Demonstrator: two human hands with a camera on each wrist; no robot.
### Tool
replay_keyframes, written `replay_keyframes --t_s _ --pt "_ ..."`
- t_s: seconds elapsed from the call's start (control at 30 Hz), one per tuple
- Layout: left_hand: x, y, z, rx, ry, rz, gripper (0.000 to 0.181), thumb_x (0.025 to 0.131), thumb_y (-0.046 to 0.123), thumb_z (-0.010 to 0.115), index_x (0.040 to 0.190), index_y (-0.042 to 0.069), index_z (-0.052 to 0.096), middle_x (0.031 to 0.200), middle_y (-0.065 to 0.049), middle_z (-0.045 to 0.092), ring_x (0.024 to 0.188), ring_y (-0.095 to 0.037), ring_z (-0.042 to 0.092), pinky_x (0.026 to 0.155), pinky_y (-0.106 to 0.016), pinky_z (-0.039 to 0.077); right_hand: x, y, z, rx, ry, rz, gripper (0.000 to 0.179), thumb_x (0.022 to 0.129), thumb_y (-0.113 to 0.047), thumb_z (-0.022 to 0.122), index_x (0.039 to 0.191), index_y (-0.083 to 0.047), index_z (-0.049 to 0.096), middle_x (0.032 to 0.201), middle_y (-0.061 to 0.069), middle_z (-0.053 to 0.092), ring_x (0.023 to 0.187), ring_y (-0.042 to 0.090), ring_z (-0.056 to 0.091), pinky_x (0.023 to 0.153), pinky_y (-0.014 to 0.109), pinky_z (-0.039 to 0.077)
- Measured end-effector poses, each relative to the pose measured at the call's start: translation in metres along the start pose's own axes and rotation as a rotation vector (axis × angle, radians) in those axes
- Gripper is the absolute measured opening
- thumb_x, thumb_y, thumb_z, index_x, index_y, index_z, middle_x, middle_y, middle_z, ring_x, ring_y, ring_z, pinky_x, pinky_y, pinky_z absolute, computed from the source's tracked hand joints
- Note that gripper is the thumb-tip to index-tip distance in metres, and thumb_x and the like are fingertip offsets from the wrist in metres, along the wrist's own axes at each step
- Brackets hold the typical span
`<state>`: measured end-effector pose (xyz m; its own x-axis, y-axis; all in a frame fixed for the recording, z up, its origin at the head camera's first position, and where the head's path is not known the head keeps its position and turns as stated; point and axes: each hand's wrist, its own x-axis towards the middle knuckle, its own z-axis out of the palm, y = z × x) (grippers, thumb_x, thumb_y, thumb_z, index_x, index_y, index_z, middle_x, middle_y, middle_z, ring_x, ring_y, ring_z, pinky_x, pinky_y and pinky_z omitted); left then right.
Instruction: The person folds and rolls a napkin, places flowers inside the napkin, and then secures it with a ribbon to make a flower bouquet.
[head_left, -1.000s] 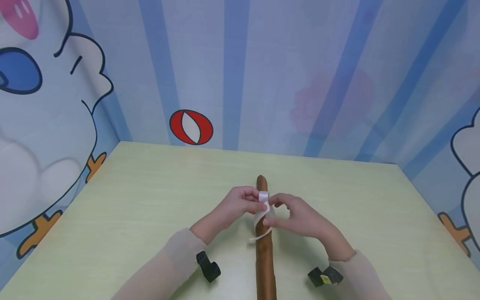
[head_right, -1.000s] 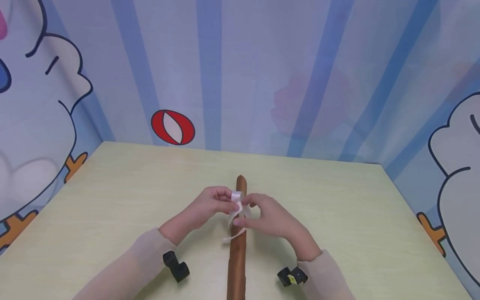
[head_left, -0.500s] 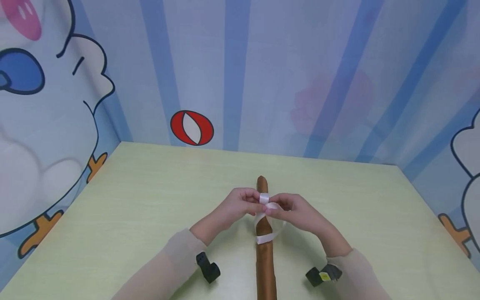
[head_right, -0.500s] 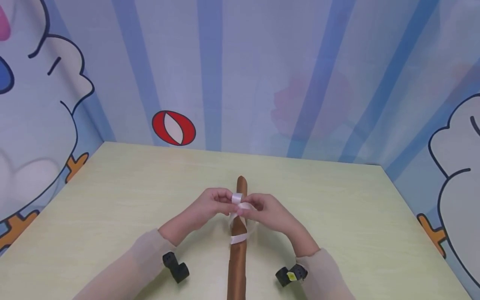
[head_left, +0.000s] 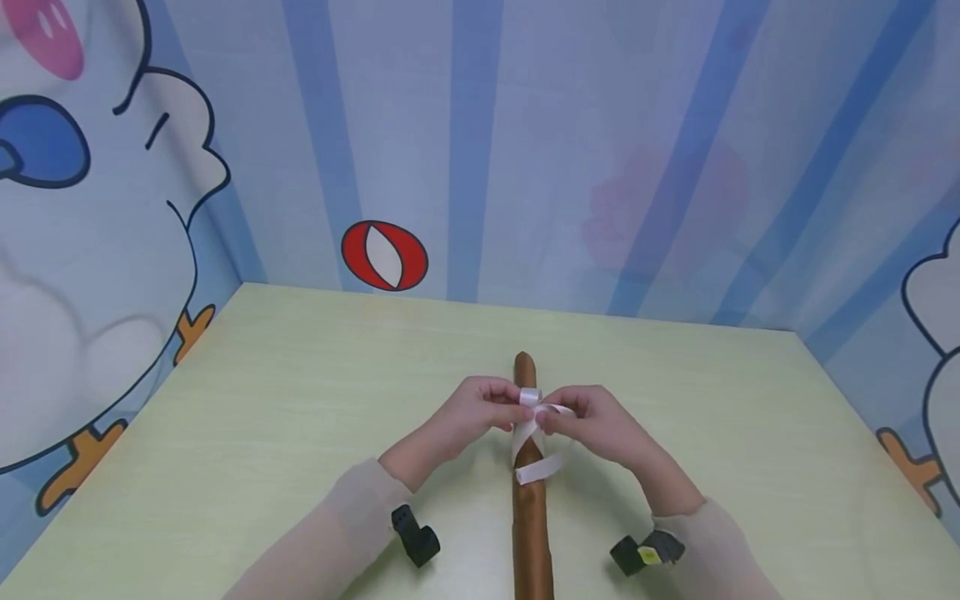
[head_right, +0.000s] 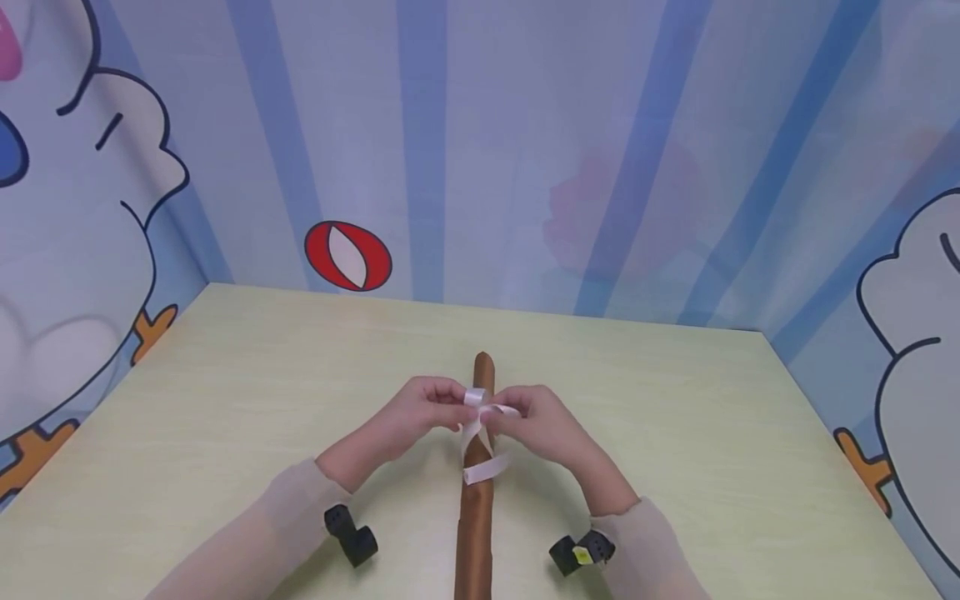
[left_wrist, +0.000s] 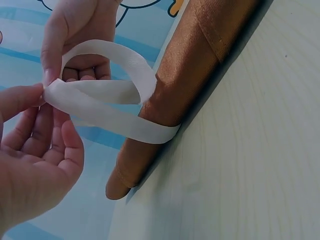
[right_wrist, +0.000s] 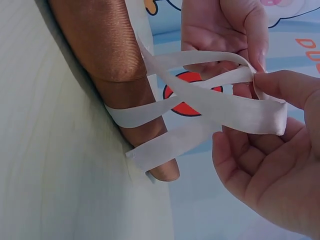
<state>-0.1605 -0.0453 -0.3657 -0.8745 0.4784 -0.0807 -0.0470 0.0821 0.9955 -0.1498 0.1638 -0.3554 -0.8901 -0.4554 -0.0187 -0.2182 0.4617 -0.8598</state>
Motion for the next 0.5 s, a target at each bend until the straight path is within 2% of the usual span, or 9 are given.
replay_keyframes --t_s 0.23,0.5 --pt "0.0008 -0.0007 -0.0001 -0.021 0.003 0.018 0.016 0.09 0.007 0.065 0.099 -0.006 0.064 0.093 -0.002 0.068 0.082 -0.013 0.061 0.08 -0.035 0.052 -0.0001 -0.0045 0.0033 -0.006 0.017 0.022 0.023 0.093 -0.021 0.064 0.099 0.0 0.07 0.081 0.006 0.067 0.074 0.018 0.051 0.07 0.033 0.04" --pt "0.002 0.0006 -0.0004 0.002 0.014 0.01 0.022 0.09 0.014 0.066 0.103 -0.004 0.065 0.098 -0.006 0.067 0.088 -0.016 0.058 0.078 -0.03 0.05 -0.0003 -0.0042 0.0047 -0.023 0.019 0.012 0.019 0.093 -0.018 0.062 0.096 -0.001 0.07 0.084 0.006 0.067 0.076 0.019 0.052 0.069 0.033 0.041"
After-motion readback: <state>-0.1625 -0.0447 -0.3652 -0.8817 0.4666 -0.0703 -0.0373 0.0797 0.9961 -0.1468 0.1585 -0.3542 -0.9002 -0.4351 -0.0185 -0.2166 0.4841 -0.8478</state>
